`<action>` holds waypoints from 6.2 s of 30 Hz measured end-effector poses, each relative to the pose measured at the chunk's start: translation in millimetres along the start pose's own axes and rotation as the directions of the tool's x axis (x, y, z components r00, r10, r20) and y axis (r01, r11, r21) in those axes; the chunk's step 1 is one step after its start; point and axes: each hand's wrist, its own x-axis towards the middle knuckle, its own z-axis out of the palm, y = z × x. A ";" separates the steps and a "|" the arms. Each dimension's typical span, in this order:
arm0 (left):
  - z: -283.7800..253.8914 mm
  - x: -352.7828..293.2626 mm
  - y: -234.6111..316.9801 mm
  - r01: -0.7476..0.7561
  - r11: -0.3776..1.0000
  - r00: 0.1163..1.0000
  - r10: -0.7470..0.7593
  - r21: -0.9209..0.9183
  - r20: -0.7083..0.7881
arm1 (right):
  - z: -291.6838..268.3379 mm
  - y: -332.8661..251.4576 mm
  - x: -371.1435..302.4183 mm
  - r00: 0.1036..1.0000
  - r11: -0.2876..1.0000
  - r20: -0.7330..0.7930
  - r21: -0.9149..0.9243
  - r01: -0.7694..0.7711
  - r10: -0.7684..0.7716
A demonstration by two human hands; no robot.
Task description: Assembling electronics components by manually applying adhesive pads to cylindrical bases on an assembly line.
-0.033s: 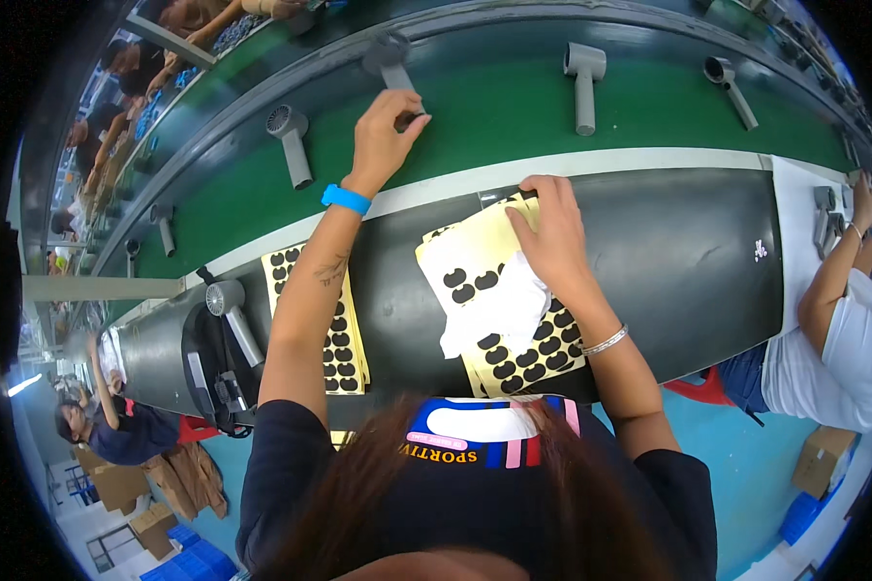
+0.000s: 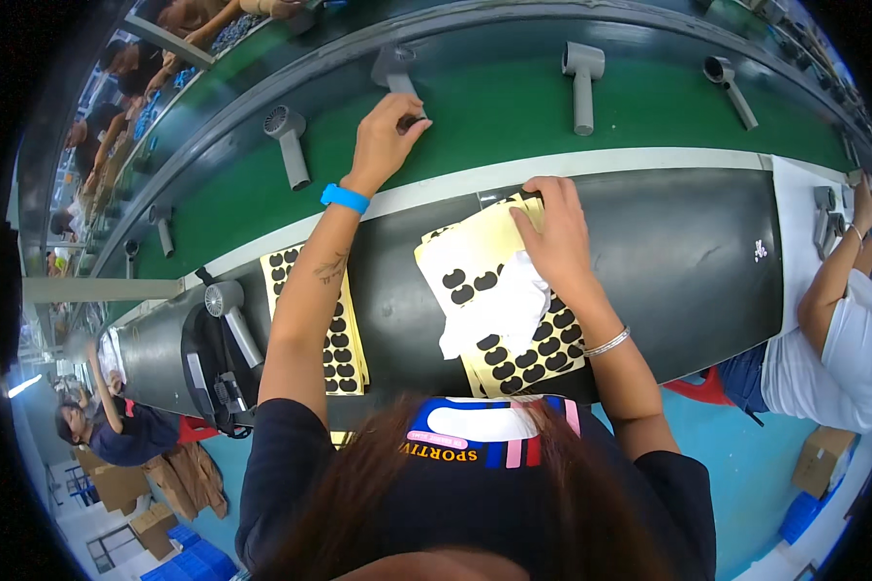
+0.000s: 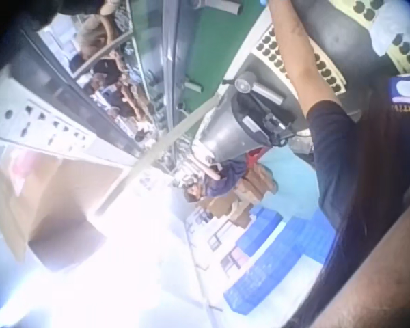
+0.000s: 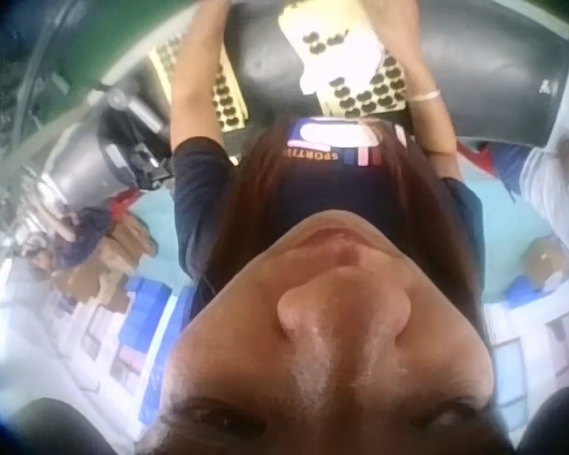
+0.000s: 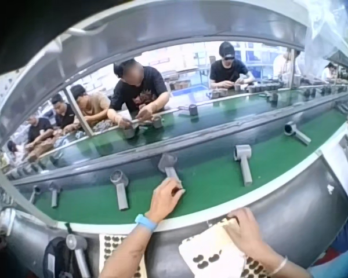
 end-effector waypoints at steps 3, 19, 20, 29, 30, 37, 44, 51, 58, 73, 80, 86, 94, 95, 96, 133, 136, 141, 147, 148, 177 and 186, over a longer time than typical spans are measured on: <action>0.0 -12.0 -9.7 -0.079 0.992 0.984 0.063 0.094 0.166 | -9.2 6.8 -5.7 0.998 0.998 -0.015 0.027 -0.060 0.061; -56.9 -123.1 120.0 0.150 0.986 0.900 -0.107 -0.070 0.422 | 13.1 -46.6 -40.1 0.933 0.994 0.350 0.101 0.045 -0.078; -55.4 -128.7 122.8 0.128 0.990 0.899 -0.093 -0.052 0.427 | 15.7 -49.3 -43.4 0.939 0.992 0.324 -0.013 0.127 -0.116; -54.9 -144.5 124.5 0.162 0.987 0.851 -0.133 -0.013 0.508 | 26.3 -52.1 -50.3 0.955 0.999 0.294 0.010 0.047 -0.048; -57.4 -142.8 125.9 0.143 0.990 0.846 -0.115 -0.013 0.520 | 29.2 -47.8 -52.7 0.948 0.996 0.306 -0.003 0.095 -0.089; -70.9 -97.3 117.3 0.309 0.949 0.698 -0.180 -0.065 0.693 | 29.0 -50.0 -53.6 0.966 0.991 0.219 0.038 0.129 -0.134; -68.7 -64.0 102.4 0.243 0.970 0.564 -0.162 0.025 0.809 | 33.9 -38.0 -52.5 0.949 0.981 0.257 0.113 0.159 -0.183; 10.5 5.8 66.5 -0.323 0.945 0.808 0.245 0.055 0.535 | 35.4 -38.6 -56.3 0.949 0.978 0.239 0.067 0.196 -0.207; 64.2 57.6 18.9 -0.712 0.673 0.631 0.491 0.198 0.601 | 36.6 -50.0 -56.1 0.959 0.981 0.213 0.075 0.177 -0.189; -89.1 -56.5 138.0 0.224 0.594 0.955 -0.293 -0.773 0.052 | 14.2 -50.8 -43.9 0.940 0.825 0.335 0.547 -0.141 -0.061; -81.8 -102.3 145.5 0.200 0.772 0.974 -0.223 -0.603 0.038 | -51.5 -99.7 -28.6 0.950 0.740 0.273 0.668 -0.075 -0.149; -66.1 -117.2 157.2 0.101 0.888 0.995 -0.097 -0.449 0.032 | -63.4 -121.9 -27.2 0.954 0.634 0.244 0.769 -0.081 -0.174; -56.3 -119.5 162.6 -0.011 0.944 1.000 0.006 -0.329 -0.018 | -56.1 -120.7 -32.6 0.940 0.549 0.302 0.818 -0.171 -0.156; -56.0 -120.4 163.1 0.007 0.942 1.000 -0.010 -0.336 -0.009 | -55.8 -120.4 -32.8 0.940 0.549 0.304 0.818 -0.174 -0.155; -55.9 -121.1 163.3 0.024 0.939 1.000 -0.026 -0.342 0.000 | -55.6 -120.5 -33.0 0.941 0.544 0.311 0.817 -0.191 -0.136; -54.1 -123.7 161.7 -0.010 0.958 1.000 0.014 -0.288 0.014 | -56.0 -124.7 -31.0 0.931 0.585 0.362 0.767 -0.263 -0.057; -53.7 -123.3 161.1 -0.015 0.958 1.000 0.020 -0.287 0.015 | -56.1 -123.8 -30.3 0.930 0.595 0.365 0.759 -0.265 -0.052; -53.7 -123.8 161.1 -0.013 0.959 1.000 0.019 -0.283 0.019 | -55.1 -123.9 -29.9 0.930 0.607 0.365 0.751 -0.262 -0.050; -52.4 -122.4 160.8 -0.014 0.955 1.000 0.019 -0.297 0.016 | -57.5 -124.3 -31.1 0.934 0.613 0.353 0.751 -0.247 -0.056; -52.2 -122.8 160.3 -0.013 0.955 1.000 0.019 -0.297 0.015 | -57.5 -123.7 -32.0 0.938 0.609 0.338 0.760 -0.227 -0.072; -53.4 -125.0 161.0 -0.005 0.947 0.999 0.015 -0.320 0.029 | -57.9 -123.9 -29.7 0.923 0.613 0.381 0.743 -0.268 -0.059; -55.3 -125.9 162.0 -0.019 0.968 0.998 0.035 -0.252 0.060 | -58.7 -123.4 -31.4 0.924 0.608 0.376 0.751 -0.259 -0.071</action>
